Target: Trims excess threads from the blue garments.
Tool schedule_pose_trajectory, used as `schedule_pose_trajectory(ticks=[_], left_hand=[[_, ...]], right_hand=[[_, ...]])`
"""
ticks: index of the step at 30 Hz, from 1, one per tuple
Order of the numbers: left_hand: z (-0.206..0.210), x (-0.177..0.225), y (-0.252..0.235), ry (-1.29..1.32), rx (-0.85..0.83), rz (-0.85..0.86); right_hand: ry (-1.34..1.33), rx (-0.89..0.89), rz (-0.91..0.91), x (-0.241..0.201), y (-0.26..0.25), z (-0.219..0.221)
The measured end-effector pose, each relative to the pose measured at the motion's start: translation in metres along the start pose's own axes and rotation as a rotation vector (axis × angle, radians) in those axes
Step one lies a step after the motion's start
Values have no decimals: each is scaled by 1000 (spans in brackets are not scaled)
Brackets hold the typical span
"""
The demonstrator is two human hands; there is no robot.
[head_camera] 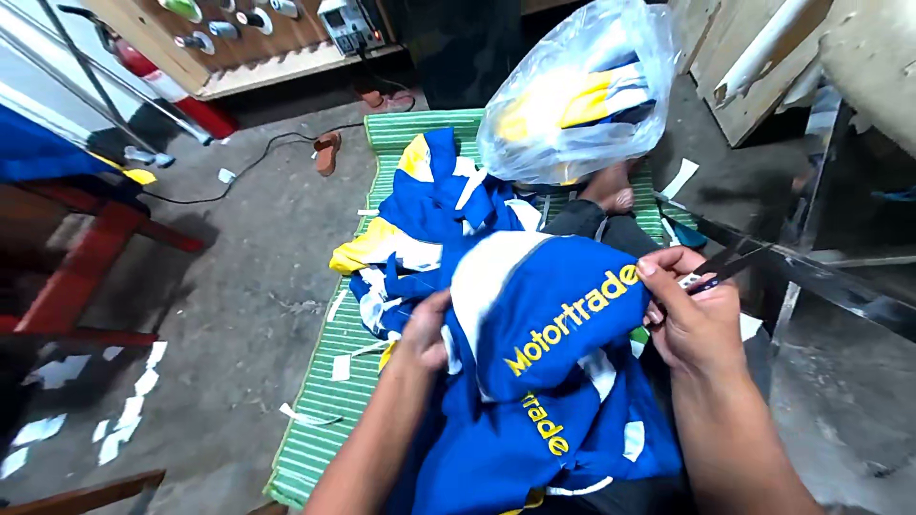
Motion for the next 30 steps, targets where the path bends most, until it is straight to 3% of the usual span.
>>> schedule_pose_trajectory(ticks=[1,2,4,6,8,10,13,16,18,21,22,26,30], left_hand=[[0,-10,-5,-110,76,-84],[-6,-16,-4,-274,20,-121],[-21,-15,5,-632,-338,-143],[-24,-9,6,-789,-777,-171],[-20,-2,8,-819,-902,-120],[-15,7,10,-785,-832,3],[2,13,6,-574,-587,153],[26,11,-3,-429,-377,125],[30,2,-9,-434,-418,52],[36,-10,-19,-469,-627,-14],[41,-11,-21,-501,-605,-39],[60,-4,-20,-564,-248,-38],[71,6,-20,-542,-170,30]], right_hand=[[-5,20,1,1,-2,0],[-2,37,2,2,-3,-2],[20,56,-3,2,-5,-7],[43,56,-10,1,-6,-11],[51,50,-18,2,-7,-11],[40,61,-21,4,-10,-11],[18,94,-25,2,-16,-12],[32,143,-58,-2,-24,-15],[40,185,-69,1,-28,-19],[26,215,-55,7,-31,-27],[26,224,-47,8,-31,-28],[185,294,-17,15,-33,-39],[409,235,-59,-3,-25,-53]])
Point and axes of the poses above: each hand's wrist, its own y-axis away from the middle knuckle, its own z-axis out of the palm, x = y × z, the point moved 2 cm from there along -y, towards the middle knuckle, and after that the axes turned 4 degrees about -x, right-handed, at the moved point
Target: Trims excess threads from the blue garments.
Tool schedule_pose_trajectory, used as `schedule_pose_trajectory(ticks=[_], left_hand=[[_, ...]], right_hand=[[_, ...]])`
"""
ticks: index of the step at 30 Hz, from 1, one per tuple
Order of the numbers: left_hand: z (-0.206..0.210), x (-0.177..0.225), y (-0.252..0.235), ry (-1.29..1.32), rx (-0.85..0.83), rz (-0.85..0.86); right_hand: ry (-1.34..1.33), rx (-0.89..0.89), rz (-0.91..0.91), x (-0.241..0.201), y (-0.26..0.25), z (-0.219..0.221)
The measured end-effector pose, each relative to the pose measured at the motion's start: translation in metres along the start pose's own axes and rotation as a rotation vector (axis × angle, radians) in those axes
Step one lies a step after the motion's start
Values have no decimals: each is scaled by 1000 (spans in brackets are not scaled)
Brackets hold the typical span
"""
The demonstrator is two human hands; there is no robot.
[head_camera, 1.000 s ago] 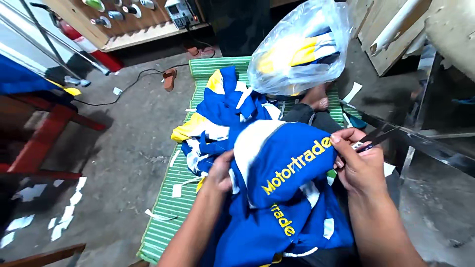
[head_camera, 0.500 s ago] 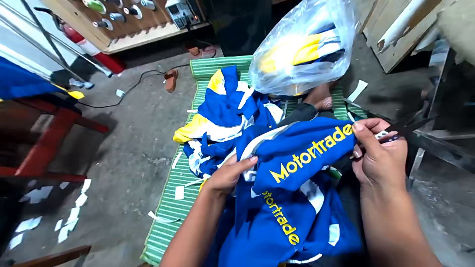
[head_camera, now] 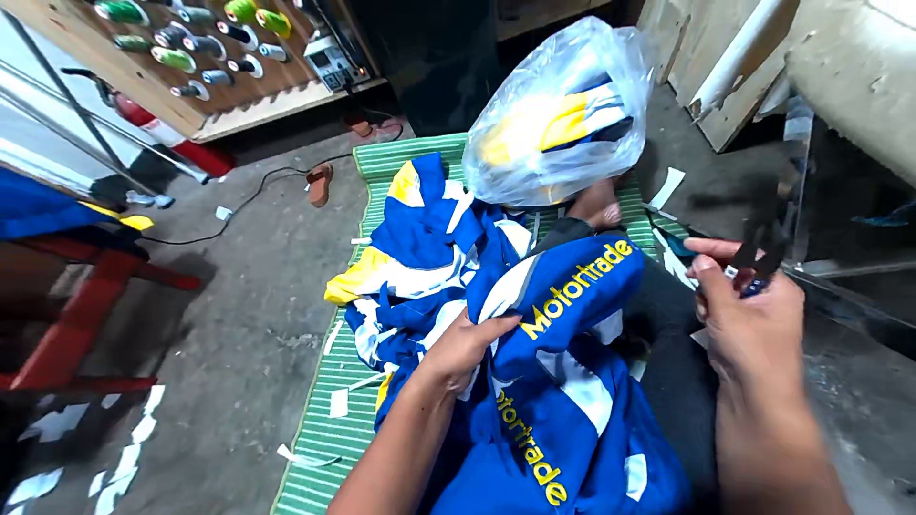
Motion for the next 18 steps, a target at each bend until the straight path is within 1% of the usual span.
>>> schedule_pose_trajectory(ticks=[2,4,6,7,9,11,14,15,16,18], left_hand=[[1,10,1,-2,-59,81],[-1,25,5,-15,-196,177],[-5,39,6,-43,-358,215],[-4,42,5,-57,-384,197],[0,40,1,-44,-349,109],[-2,22,-2,-1,-346,27],[-14,-15,2,25,-475,5],[-16,-26,4,59,-511,-21],[-15,-33,8,83,-481,-57],[-8,-40,13,112,-309,-120]], right_hand=[[-62,-97,-114,-22,10,-6],[-149,-205,-262,-46,19,-8],[-109,-283,-381,-66,20,-5],[-51,-336,-404,-72,18,-2],[-44,-506,-381,-69,10,14],[-153,-681,-264,-48,5,38],[-205,-798,-93,-13,1,63],[-198,-801,-66,-5,-1,66],[-152,-769,-52,1,-1,67],[117,-633,-85,4,2,66]])
Point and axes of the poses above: each hand's wrist, its own y-axis away from the middle knuckle, its own z-axis out of the palm, x = y × z, the point moved 2 cm from there along -y, towards the middle knuckle, and after that the axes turned 4 degrees about -x, right-handed, at the moved point
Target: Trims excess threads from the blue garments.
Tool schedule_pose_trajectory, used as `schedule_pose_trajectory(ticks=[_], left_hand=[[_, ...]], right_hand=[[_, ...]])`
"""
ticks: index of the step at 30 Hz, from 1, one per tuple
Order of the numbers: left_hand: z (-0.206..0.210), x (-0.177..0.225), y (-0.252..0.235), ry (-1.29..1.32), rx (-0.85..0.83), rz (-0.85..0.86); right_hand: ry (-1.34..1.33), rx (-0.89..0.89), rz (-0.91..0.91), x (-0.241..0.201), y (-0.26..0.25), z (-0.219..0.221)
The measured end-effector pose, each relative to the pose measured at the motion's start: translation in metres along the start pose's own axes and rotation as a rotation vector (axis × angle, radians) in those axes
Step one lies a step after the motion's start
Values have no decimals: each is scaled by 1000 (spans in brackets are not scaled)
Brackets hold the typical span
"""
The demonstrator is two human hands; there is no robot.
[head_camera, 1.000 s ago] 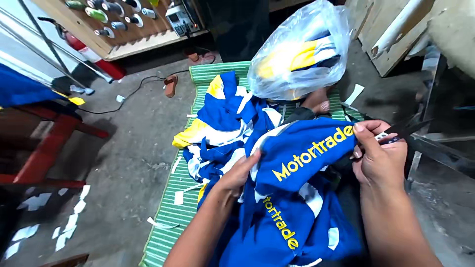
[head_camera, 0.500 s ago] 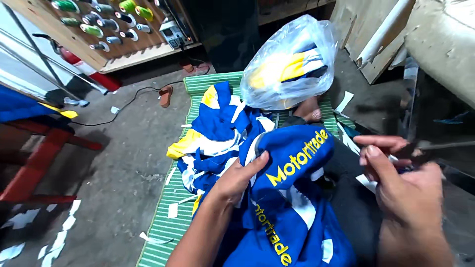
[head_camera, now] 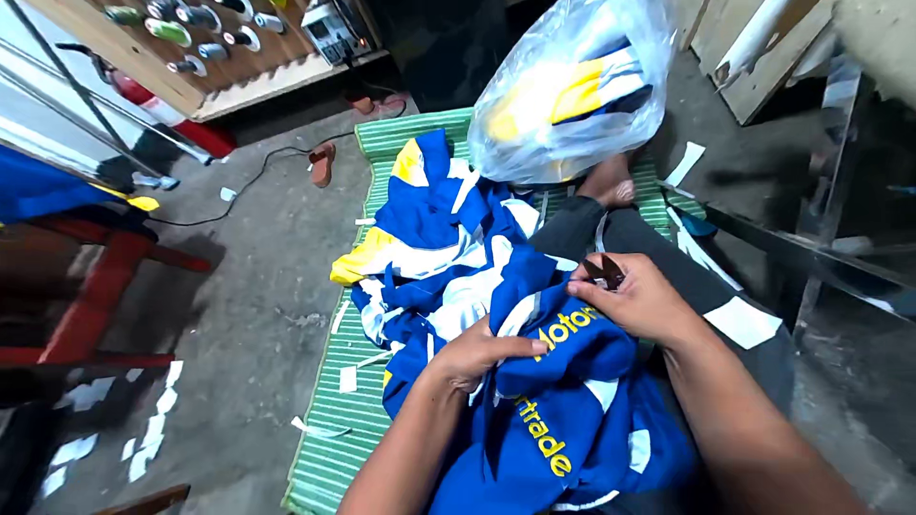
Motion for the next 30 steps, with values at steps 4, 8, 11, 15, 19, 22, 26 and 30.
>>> schedule_pose_trajectory(ticks=[4,8,11,15,19,22,26,30], left_hand=[[11,11,0,-23,140,89],[25,32,-9,-47,183,121],[33,52,-21,-11,147,68],[41,62,-35,65,177,-18],[38,49,-40,65,102,-34],[40,47,-40,87,83,-27],[42,50,-41,60,58,46],[32,45,-41,-36,-107,190]], right_hand=[[324,155,117,-17,22,-31],[264,62,137,-44,53,-56],[236,38,-33,-60,66,-60],[169,75,-113,-65,73,-64],[210,16,-69,-52,80,-49],[226,-22,-92,-56,85,-43],[89,-90,-148,-57,81,-31],[5,10,-163,-49,76,-25]])
Point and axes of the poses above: each hand's wrist, its own y-axis away from the middle knuckle, its own z-axis out of the palm, x = y × z, the point moved 2 cm from there along -y, towards the middle knuckle, and after that the axes turned 4 degrees about -x, right-handed, at the moved point
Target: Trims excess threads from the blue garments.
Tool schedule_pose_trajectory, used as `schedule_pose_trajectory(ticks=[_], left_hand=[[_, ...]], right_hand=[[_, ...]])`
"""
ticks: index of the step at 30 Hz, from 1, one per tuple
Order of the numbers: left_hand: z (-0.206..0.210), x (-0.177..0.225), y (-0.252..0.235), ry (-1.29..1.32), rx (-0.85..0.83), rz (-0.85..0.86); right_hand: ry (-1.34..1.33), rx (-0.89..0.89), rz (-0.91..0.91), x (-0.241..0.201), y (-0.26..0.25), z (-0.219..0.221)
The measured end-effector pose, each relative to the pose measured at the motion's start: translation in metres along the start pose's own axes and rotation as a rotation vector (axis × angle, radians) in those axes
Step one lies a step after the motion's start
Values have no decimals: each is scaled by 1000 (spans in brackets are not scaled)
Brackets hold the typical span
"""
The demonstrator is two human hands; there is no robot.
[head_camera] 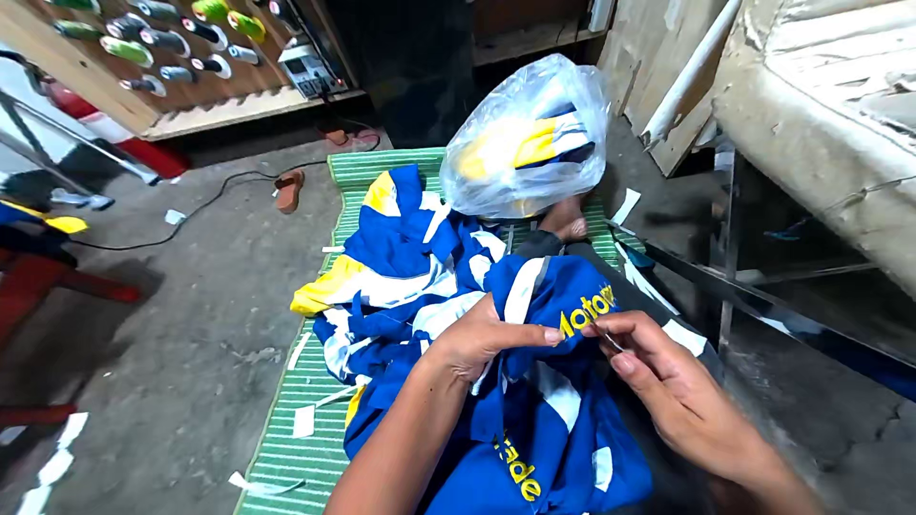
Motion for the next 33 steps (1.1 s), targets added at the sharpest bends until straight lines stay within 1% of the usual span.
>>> schedule_pose_trajectory(ticks=[1,2,5,8,11,16,21,28,31,33], left_hand=[[0,-1,0,-2,2,-2],[0,-1,0,-4,15,-13],[4,3,-1,-23,71,-47],[7,8,-4,-41,65,-52],[10,11,-6,-53,66,-59],[11,11,-9,-61,32,-46],[12,12,-9,-69,33,-40],[14,12,-9,-113,39,-23],[15,12,-9,-113,39,-7],[15,12,-8,-112,49,-8]], right_hand=[[22,48,-10,0,1,-1],[99,106,-10,0,3,-3],[406,272,-25,-3,10,-13],[597,325,-82,-11,16,-21],[700,348,-148,-15,17,-23],[752,394,-171,-16,18,-24],[791,381,-176,-18,17,-24],[925,362,-183,-28,17,-24],[918,364,-185,-27,16,-24],[842,353,-163,-23,15,-24]])
Point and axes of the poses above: each hand's wrist, its own y-axis away from the middle knuckle, its own z-axis out of the palm, x = y × z, the point moved 2 cm from there along -y, towards the middle knuckle, and after that the axes turned 4 degrees about -x, right-handed, at the moved point
